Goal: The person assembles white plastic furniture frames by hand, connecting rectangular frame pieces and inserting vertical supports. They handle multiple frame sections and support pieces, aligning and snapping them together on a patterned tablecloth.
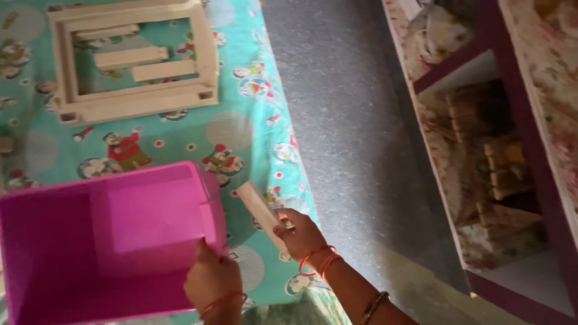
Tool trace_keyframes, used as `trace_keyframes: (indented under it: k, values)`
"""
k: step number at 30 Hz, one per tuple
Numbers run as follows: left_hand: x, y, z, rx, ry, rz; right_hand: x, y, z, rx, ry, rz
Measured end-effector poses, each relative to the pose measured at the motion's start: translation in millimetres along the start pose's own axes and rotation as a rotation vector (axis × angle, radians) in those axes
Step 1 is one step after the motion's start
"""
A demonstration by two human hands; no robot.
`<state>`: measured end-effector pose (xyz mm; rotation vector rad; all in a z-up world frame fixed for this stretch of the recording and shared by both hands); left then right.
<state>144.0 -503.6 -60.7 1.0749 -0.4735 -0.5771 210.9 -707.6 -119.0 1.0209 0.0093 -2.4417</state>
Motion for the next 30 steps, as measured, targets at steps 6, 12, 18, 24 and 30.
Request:
trace_keyframes:
  k: [6, 12, 18, 24, 30]
  values:
    - [-29.4, 44.8, -8.9, 0.161, -0.148, 0.120, -4.1, -49.8, -24.0, -0.081, 0.142, 0.318]
    - [-33.4, 74.3, -15.1, 0.254, -0.192, 0.197, 20.1, -101.5, -59.6, -0.278, 0.061, 0.648]
    - [-47.0, 86.3, -22.8, 0.203, -0.155, 0.195, 34.6, -113.5, -72.3, -0.212, 0.179, 0.790]
    - [-44.5, 100.1, -31.5, 0.201, -0.136, 0.144, -71.6, -126.2, -41.6, -0.090, 0.226, -0.356]
    - [-27.6, 134.0, -47.0, 0.264, -0.230, 0.211, -203.1, -129.6, 31.4, -0.186, 0.163, -0.512]
Point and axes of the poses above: each hand's wrist, its own z-axis away from the middle knuckle, its own y-axis out of the back of the hand, x = y × z, the point moved 6 cm from there along -z, towards the middle knuckle, and after that the axes turned 1 degree about -x, right-handed, at the moved point
